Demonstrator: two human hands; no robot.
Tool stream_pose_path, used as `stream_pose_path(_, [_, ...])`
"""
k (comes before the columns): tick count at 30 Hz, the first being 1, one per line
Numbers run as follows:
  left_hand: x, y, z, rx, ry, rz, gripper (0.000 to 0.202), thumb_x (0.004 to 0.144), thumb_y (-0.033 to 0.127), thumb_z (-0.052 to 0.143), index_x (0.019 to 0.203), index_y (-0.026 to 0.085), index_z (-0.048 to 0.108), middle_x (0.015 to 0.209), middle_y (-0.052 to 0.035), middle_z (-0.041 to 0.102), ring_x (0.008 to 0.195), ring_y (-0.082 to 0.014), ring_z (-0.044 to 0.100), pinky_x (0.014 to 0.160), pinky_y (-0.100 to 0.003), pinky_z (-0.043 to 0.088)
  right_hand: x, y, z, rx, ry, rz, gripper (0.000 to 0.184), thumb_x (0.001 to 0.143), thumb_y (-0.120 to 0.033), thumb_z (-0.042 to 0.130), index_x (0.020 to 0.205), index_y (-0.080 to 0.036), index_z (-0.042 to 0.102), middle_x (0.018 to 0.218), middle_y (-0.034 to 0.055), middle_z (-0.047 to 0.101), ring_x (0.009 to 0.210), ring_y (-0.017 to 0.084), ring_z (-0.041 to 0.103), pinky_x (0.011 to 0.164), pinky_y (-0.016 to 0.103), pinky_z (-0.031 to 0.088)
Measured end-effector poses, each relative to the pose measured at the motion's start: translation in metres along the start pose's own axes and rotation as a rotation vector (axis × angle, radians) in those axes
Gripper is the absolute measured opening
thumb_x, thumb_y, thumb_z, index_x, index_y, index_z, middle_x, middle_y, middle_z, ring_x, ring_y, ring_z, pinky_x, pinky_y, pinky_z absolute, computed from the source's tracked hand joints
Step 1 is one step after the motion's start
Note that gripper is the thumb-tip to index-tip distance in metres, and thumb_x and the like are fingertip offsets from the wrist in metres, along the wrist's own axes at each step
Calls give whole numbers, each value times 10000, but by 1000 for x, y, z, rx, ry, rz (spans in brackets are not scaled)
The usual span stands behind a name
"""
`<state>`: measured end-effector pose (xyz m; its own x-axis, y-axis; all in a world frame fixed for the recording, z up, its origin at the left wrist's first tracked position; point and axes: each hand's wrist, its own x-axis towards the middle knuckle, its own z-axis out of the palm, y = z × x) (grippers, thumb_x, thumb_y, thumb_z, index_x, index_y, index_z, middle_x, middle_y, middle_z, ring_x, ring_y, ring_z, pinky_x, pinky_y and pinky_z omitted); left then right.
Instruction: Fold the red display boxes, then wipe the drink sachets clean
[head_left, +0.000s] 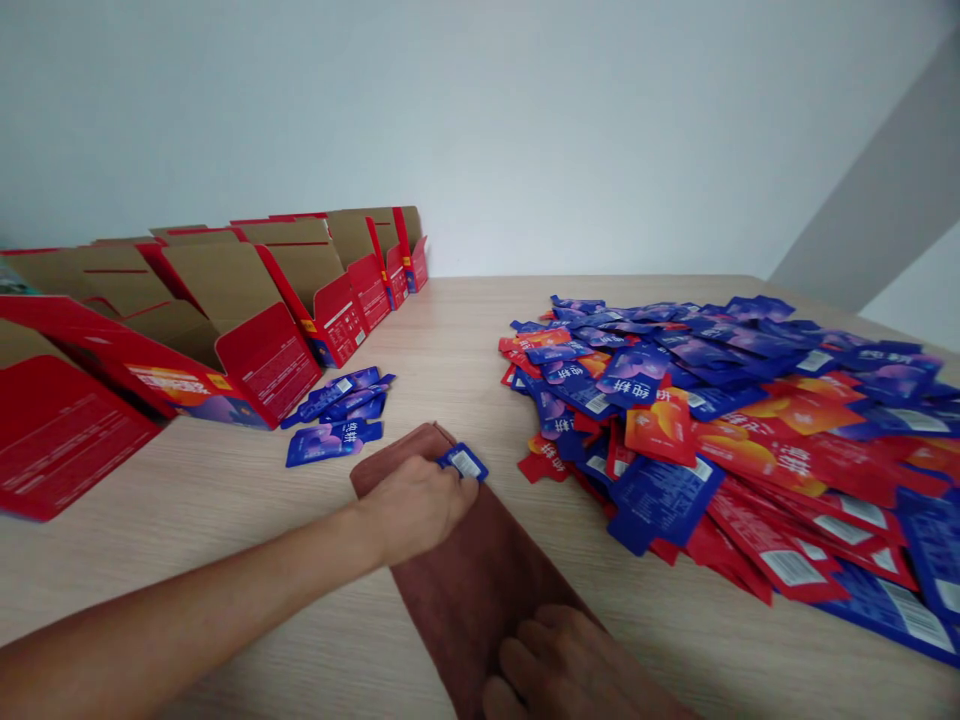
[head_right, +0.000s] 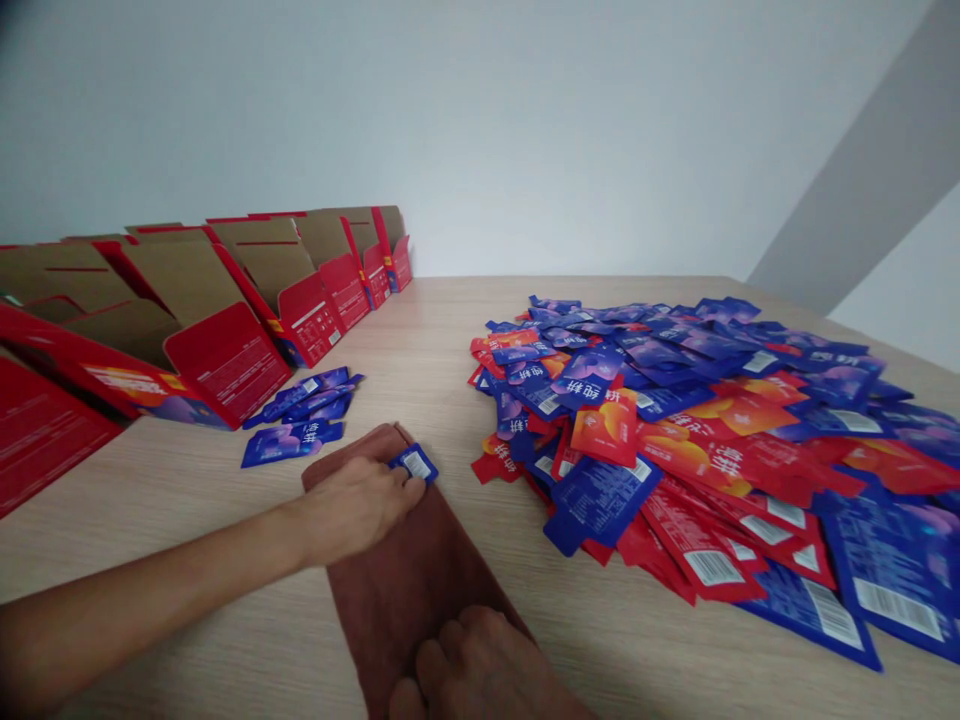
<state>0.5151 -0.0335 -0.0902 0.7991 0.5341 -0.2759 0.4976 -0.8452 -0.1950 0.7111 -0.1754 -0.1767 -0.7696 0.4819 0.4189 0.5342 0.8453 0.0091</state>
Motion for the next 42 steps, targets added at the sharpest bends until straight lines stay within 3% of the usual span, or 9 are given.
stream_pose_path(4, [4, -43, 1, -4, 29, -127, 251, 1059, 80, 398, 1071, 137, 642, 968, -166, 787, 873, -312, 777, 744, -406, 566, 4, 0, -1, -30, -12, -12, 343, 1039, -290, 707, 753, -231, 529, 593, -47, 595, 484, 152, 504, 506, 399, 173])
stream_pose_path(9, [-18, -72, -37, -62, 97, -222, 239, 1083, 173, 377, 1004, 176, 603, 956, -141, 762, 861, -277, 743, 739, -361, 525, 6, -1, 0, -44, 4, -10, 412, 1071, -376, 705, 738, -229, 513, 589, -44, 597, 468, 149, 526, 494, 395, 168])
stream_pose_path(13, [-33, -79, -54, -647, 133, -157, 404, 1122, 501, 386, 866, 209, 499, 788, -16, 578, 714, -163, 574, 690, -286, 470, 5, -3, 4, -46, 51, 26, 405, 1057, -379, 717, 733, -237, 521, 585, -47, 592, 473, 157, 520, 494, 398, 171])
stream_pose_path(17, [-29, -75, -29, -1067, -99, -65, 552, 1035, 711, 445, 788, 218, 415, 730, 30, 391, 642, -123, 388, 583, -249, 384, 5, -3, 5, -50, 62, 29, 419, 1044, -396, 745, 732, -237, 515, 583, -50, 587, 480, 154, 512, 506, 384, 183])
stream_pose_path(21, [-22, -73, -4, -930, -83, -104, 407, 1030, 511, 518, 768, 201, 485, 746, 5, 474, 705, -147, 462, 627, -258, 397, 6, -2, 2, -41, 91, 33, 430, 1031, -395, 761, 720, -236, 508, 578, -50, 572, 478, 154, 495, 504, 386, 175])
stream_pose_path(25, [-24, -70, -12, -774, 23, -202, 209, 1011, 303, 556, 832, 198, 531, 769, -1, 587, 731, -160, 531, 679, -280, 381, 6, -1, 1, -29, 105, 33, 411, 1050, -363, 740, 736, -239, 505, 588, -52, 564, 486, 154, 476, 510, 388, 177])
stream_pose_path(30, [-33, -34, -28, -492, 37, -215, 340, 1072, 471, 593, 870, 197, 588, 868, -62, 703, 812, -245, 662, 733, -354, 430, 4, -1, 0, -29, 94, 30, 381, 1048, -355, 737, 760, -246, 513, 603, -61, 558, 492, 161, 482, 509, 388, 208])
stream_pose_path(34, [-38, -1, -20, -223, -35, -149, 466, 1032, 600, 649, 1161, 153, 682, 1142, -146, 769, 1032, -391, 761, 881, -516, 585, 5, 0, -1, -19, 165, 41, 388, 1128, -303, 601, 757, -247, 504, 602, -53, 542, 497, 165, 470, 511, 381, 230])
stream_pose_path(42, [-45, -3, -9, 6, 47, -61, 222, 1097, 132, 436, 1139, 161, 651, 1093, -118, 765, 974, -302, 771, 880, -465, 624, 13, 1, -8, -28, 275, 53, 522, 1214, -183, 277, 742, -232, 494, 575, -47, 500, 479, 154, 438, 503, 356, 243])
